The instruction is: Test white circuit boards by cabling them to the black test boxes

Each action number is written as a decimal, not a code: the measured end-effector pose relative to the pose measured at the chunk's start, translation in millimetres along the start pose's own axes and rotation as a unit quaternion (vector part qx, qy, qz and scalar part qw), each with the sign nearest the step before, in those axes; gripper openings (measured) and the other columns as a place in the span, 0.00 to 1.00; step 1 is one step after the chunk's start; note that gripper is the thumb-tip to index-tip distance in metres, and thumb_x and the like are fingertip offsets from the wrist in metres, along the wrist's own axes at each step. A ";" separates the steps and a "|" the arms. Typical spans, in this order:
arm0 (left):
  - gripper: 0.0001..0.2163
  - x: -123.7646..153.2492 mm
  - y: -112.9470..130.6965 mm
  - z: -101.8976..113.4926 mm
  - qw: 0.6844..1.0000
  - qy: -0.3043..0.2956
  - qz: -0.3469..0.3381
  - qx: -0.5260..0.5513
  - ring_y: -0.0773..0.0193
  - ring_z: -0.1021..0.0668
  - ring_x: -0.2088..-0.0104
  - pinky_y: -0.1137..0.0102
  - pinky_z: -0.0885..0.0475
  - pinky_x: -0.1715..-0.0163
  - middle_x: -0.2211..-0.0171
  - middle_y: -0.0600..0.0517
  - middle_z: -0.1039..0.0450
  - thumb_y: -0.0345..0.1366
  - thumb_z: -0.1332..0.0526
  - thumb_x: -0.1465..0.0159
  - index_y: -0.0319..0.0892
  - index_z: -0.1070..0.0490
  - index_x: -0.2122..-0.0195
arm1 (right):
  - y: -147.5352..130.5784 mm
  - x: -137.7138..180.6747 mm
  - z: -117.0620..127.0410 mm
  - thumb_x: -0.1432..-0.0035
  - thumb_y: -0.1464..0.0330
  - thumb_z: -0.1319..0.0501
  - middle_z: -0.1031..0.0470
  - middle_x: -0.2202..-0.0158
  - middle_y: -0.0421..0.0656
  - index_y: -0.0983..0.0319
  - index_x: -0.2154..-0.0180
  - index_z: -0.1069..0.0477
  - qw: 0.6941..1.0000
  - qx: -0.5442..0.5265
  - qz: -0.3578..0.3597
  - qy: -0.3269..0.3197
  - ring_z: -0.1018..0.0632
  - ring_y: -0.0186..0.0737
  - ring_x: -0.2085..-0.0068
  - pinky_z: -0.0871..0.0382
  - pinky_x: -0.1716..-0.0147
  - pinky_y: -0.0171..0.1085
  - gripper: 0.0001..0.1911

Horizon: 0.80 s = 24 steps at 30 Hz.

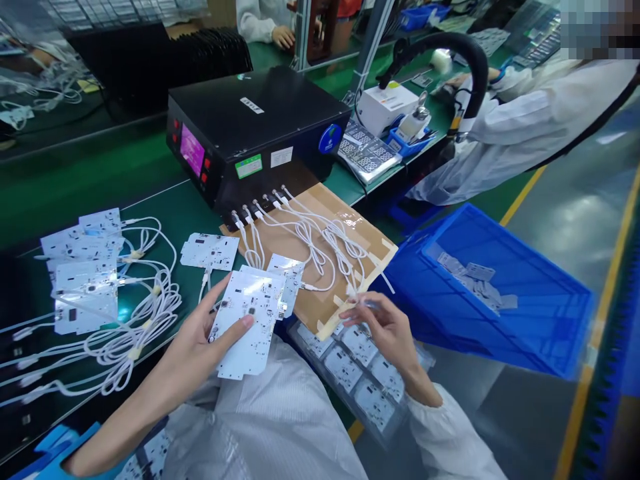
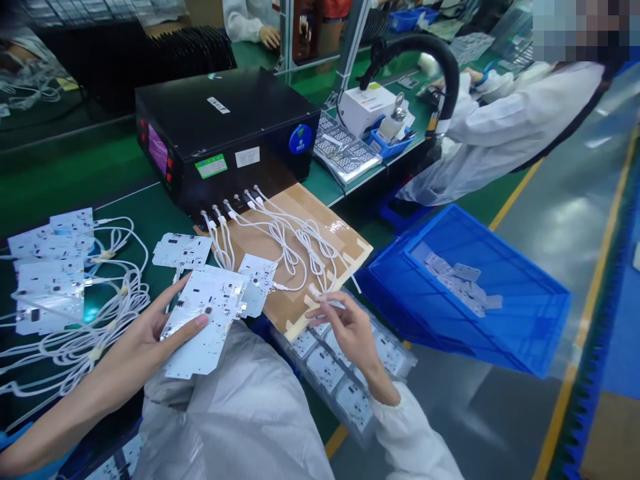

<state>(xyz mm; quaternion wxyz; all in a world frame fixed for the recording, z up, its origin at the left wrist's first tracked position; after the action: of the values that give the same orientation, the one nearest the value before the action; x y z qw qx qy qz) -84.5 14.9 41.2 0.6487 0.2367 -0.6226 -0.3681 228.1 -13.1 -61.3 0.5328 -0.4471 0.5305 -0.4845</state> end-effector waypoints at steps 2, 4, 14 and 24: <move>0.47 -0.2 4.2 -5.1 1.000 0.012 -0.011 0.003 0.51 0.14 0.61 0.66 0.17 0.68 0.53 0.45 0.17 0.54 0.28 0.41 0.53 0.50 0.26 | -5.2 -8.8 -13.0 0.29 0.66 0.40 0.23 0.60 0.40 0.57 0.56 0.30 0.984 -0.108 -0.024 0.139 0.16 0.37 0.67 0.17 0.67 0.38 0.03; 0.47 -2.0 6.1 -8.4 1.000 0.022 -0.012 0.002 0.51 0.14 0.60 0.66 0.17 0.67 0.53 0.46 0.17 0.54 0.28 0.42 0.53 0.50 0.26 | -11.4 -17.4 -29.0 0.29 0.64 0.39 0.24 0.62 0.40 0.58 0.58 0.31 0.959 -0.163 -0.013 0.230 0.16 0.37 0.64 0.17 0.62 0.39 0.05; 0.47 -17.3 2.6 -3.8 1.000 0.008 -0.015 0.019 0.50 0.14 0.56 0.64 0.16 0.64 0.43 0.43 0.21 0.53 0.29 0.39 0.55 0.54 0.25 | -24.6 -16.8 -84.7 0.34 0.72 0.34 0.23 0.64 0.43 0.56 0.54 0.20 0.980 0.082 0.147 0.102 0.20 0.38 0.67 0.23 0.67 0.40 0.10; 0.45 -19.4 0.3 -2.9 0.999 -0.008 0.000 0.049 0.50 0.16 0.51 0.63 0.16 0.59 0.41 0.44 0.23 0.51 0.29 0.38 0.56 0.53 0.25 | -29.0 -19.3 -86.1 0.37 0.74 0.32 0.23 0.66 0.41 0.56 0.58 0.21 0.972 0.098 0.183 0.109 0.22 0.37 0.68 0.25 0.71 0.38 0.09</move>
<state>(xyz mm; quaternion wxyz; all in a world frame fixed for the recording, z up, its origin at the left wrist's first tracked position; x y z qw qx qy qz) -80.7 29.7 28.8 0.6317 0.2650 -0.6448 -0.3392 141.5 5.5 -33.2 0.5927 -0.2331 0.6079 -0.4742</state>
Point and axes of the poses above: each hand's wrist, its own x-axis away from the middle knuckle, its own z-axis out of the back of the hand, y = z × x, the point moved 3 cm from there along -x, towards the middle knuckle
